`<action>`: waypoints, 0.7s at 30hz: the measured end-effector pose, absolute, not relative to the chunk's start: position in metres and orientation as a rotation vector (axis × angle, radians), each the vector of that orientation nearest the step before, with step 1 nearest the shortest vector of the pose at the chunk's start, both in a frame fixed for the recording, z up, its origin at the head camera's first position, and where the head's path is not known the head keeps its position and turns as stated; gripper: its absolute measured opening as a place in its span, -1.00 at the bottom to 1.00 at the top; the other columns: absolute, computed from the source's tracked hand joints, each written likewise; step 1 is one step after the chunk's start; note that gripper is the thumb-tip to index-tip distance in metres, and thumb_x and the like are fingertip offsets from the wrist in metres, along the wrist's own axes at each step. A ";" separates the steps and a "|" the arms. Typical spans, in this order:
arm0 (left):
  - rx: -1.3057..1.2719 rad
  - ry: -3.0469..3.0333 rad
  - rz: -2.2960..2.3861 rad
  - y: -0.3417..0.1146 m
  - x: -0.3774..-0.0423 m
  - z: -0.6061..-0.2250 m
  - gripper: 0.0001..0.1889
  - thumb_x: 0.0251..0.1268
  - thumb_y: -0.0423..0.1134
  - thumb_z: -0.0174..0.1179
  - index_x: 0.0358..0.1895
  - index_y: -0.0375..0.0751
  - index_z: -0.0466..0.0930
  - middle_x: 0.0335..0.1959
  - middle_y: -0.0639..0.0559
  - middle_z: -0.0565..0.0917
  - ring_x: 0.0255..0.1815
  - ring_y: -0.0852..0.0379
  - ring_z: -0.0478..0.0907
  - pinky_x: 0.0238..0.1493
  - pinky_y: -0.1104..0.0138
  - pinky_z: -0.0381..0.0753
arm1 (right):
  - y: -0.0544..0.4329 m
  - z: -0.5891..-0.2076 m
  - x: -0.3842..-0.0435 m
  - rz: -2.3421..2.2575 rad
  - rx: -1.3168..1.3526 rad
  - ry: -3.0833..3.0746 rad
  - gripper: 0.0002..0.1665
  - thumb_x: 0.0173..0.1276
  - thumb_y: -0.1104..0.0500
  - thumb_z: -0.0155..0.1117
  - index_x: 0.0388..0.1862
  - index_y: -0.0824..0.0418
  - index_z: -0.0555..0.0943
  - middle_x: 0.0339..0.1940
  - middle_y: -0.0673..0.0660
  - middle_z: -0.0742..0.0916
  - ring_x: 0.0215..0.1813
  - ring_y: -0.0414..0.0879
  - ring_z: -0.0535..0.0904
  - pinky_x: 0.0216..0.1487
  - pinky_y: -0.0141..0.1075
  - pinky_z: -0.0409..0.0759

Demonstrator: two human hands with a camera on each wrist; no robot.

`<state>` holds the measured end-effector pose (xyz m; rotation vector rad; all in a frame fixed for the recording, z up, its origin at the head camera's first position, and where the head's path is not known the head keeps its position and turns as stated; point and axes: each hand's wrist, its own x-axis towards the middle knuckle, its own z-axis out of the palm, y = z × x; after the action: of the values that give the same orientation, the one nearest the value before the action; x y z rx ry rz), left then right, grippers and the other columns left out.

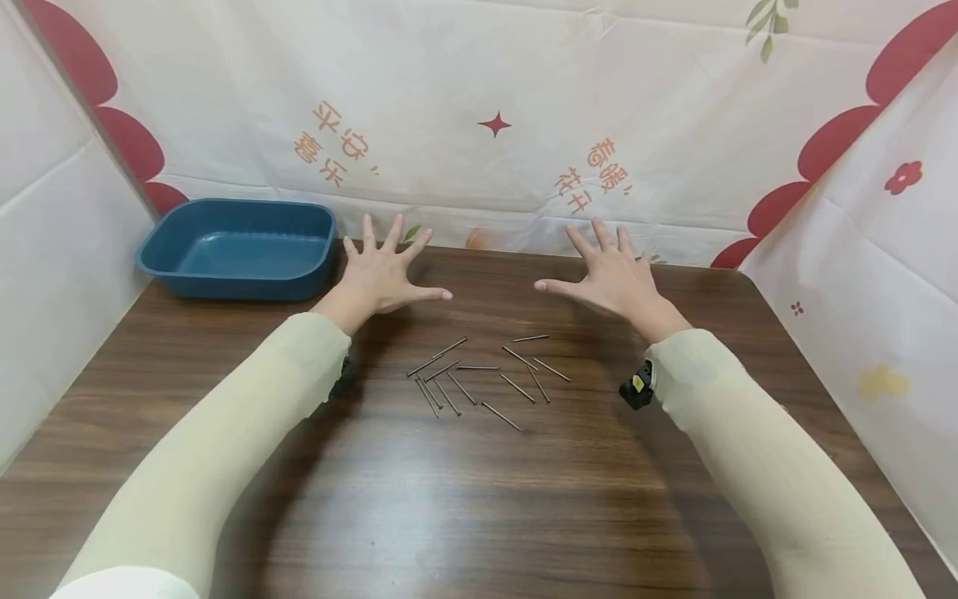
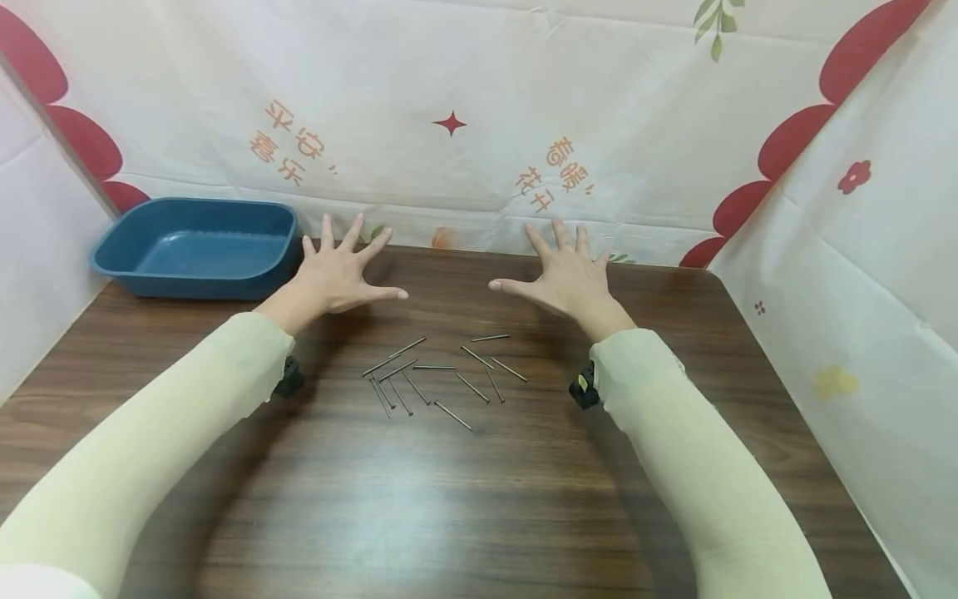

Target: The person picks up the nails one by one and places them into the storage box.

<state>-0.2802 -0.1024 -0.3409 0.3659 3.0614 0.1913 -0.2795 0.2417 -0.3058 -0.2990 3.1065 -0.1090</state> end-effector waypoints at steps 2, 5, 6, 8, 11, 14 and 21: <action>0.377 3.063 0.144 -0.104 -0.277 -0.335 0.14 0.04 0.71 -0.09 0.64 0.37 -0.32 0.70 -0.11 -0.36 0.61 -0.54 -0.49 0.43 -0.51 -0.18 | 0.233 -0.300 -0.279 -0.105 -0.330 3.107 0.36 0.00 -0.83 -0.10 0.68 -0.27 -0.15 0.73 0.18 -0.12 0.66 0.47 -0.25 0.34 0.64 -0.17; 0.374 3.069 0.100 -0.109 -0.270 -0.326 0.14 0.03 0.72 -0.10 0.64 0.38 -0.32 0.70 -0.11 -0.36 0.62 -0.52 -0.49 0.45 -0.50 -0.21 | 0.217 -0.293 -0.276 -0.090 -0.388 3.106 0.37 0.01 -0.83 -0.11 0.69 -0.25 -0.15 0.73 0.16 -0.07 0.67 0.45 -0.21 0.37 0.61 -0.12; 0.370 3.073 0.080 -0.113 -0.267 -0.323 0.14 0.04 0.72 -0.10 0.64 0.38 -0.34 0.70 -0.12 -0.37 0.62 -0.51 -0.49 0.46 -0.49 -0.23 | 0.210 -0.290 -0.275 -0.093 -0.413 3.100 0.37 0.01 -0.83 -0.11 0.69 -0.24 -0.16 0.73 0.16 -0.05 0.67 0.44 -0.20 0.38 0.61 -0.10; 0.370 3.088 0.055 -0.124 -0.260 -0.317 0.12 0.09 0.69 -0.10 0.65 0.34 -0.35 0.70 -0.14 -0.37 0.63 -0.49 -0.50 0.49 -0.45 -0.28 | 0.198 -0.287 -0.273 -0.116 -0.464 3.092 0.37 0.03 -0.81 -0.08 0.69 -0.21 -0.16 0.72 0.17 0.00 0.67 0.43 -0.17 0.40 0.58 -0.05; 0.375 3.105 0.060 -0.142 -0.251 -0.310 0.05 0.23 0.62 -0.16 0.65 0.29 -0.39 0.69 -0.18 -0.39 0.63 -0.46 -0.52 0.52 -0.40 -0.37 | 0.179 -0.283 -0.271 -0.167 -0.550 3.055 0.37 0.07 -0.75 0.02 0.70 -0.18 -0.17 0.71 0.19 0.05 0.67 0.40 -0.10 0.42 0.51 0.07; 0.340 3.113 0.123 -0.164 -0.243 -0.304 -0.05 0.36 0.55 -0.29 0.65 0.23 -0.41 0.68 -0.23 -0.37 0.64 -0.43 -0.48 0.53 -0.37 -0.40 | 0.162 -0.280 -0.271 -0.259 -0.624 2.987 0.37 0.09 -0.64 0.19 0.70 -0.10 -0.12 0.69 0.23 0.12 0.66 0.35 0.02 0.46 0.37 0.20; 0.088 3.132 0.255 -0.236 -0.233 -0.300 -0.09 0.51 0.38 -0.33 0.66 -0.13 -0.31 0.63 -0.45 -0.17 0.62 -0.51 -0.23 0.52 -0.40 -0.25 | 0.116 -0.278 -0.271 -0.551 -0.666 2.820 0.34 0.14 -0.50 0.30 0.70 -0.07 -0.13 0.66 0.20 0.23 0.66 0.18 0.12 0.57 0.15 0.21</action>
<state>-0.2326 -0.2357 -0.2997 0.0876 3.1318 0.2550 -0.2712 0.1159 -0.2779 -0.6659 2.8204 -0.5512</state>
